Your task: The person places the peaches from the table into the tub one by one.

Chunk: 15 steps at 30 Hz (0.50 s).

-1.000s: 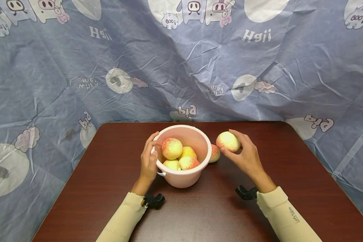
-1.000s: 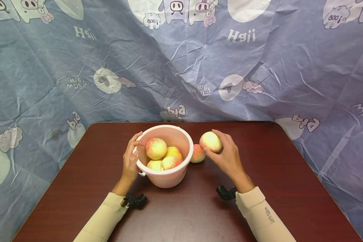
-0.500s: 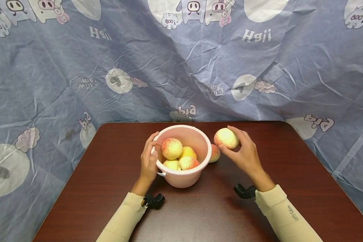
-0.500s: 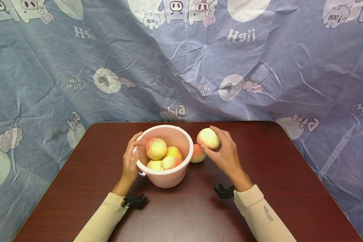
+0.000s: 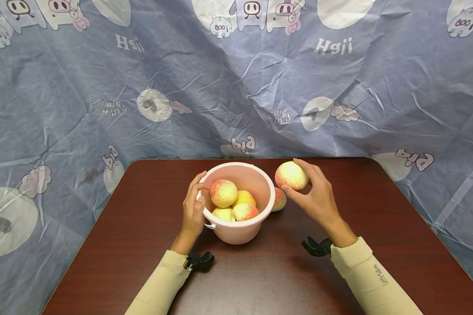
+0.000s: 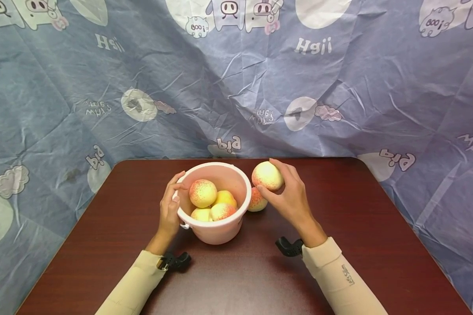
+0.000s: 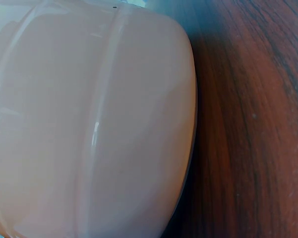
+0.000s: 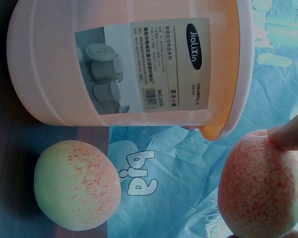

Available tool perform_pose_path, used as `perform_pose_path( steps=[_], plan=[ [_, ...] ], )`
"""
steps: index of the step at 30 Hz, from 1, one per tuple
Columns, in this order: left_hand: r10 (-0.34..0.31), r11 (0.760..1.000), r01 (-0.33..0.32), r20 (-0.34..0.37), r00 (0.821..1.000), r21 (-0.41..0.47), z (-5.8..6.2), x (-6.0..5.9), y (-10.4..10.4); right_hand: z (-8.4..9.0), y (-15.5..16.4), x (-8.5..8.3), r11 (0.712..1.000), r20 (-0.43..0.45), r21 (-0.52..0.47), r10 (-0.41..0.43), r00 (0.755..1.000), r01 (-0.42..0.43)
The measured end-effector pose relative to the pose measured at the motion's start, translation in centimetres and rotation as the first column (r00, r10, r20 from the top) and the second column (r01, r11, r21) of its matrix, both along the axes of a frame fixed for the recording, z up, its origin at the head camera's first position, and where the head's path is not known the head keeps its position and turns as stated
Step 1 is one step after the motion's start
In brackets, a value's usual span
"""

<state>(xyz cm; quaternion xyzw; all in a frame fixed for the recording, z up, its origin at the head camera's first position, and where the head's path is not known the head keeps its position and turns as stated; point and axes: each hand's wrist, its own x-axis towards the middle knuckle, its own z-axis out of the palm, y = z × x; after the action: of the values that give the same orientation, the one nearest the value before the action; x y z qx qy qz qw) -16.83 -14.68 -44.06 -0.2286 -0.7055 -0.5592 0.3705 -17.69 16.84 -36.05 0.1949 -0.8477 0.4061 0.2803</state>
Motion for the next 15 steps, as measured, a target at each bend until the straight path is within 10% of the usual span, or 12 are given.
perform_pose_path(
  steps=[15],
  plan=[
    [0.009, 1.0, -0.009, 0.001, 1.0, -0.005, -0.1, 0.0, -0.1, 1.1, -1.7, 0.0, 0.998, -0.026, -0.003, 0.061, 0.998, -0.061]
  ],
)
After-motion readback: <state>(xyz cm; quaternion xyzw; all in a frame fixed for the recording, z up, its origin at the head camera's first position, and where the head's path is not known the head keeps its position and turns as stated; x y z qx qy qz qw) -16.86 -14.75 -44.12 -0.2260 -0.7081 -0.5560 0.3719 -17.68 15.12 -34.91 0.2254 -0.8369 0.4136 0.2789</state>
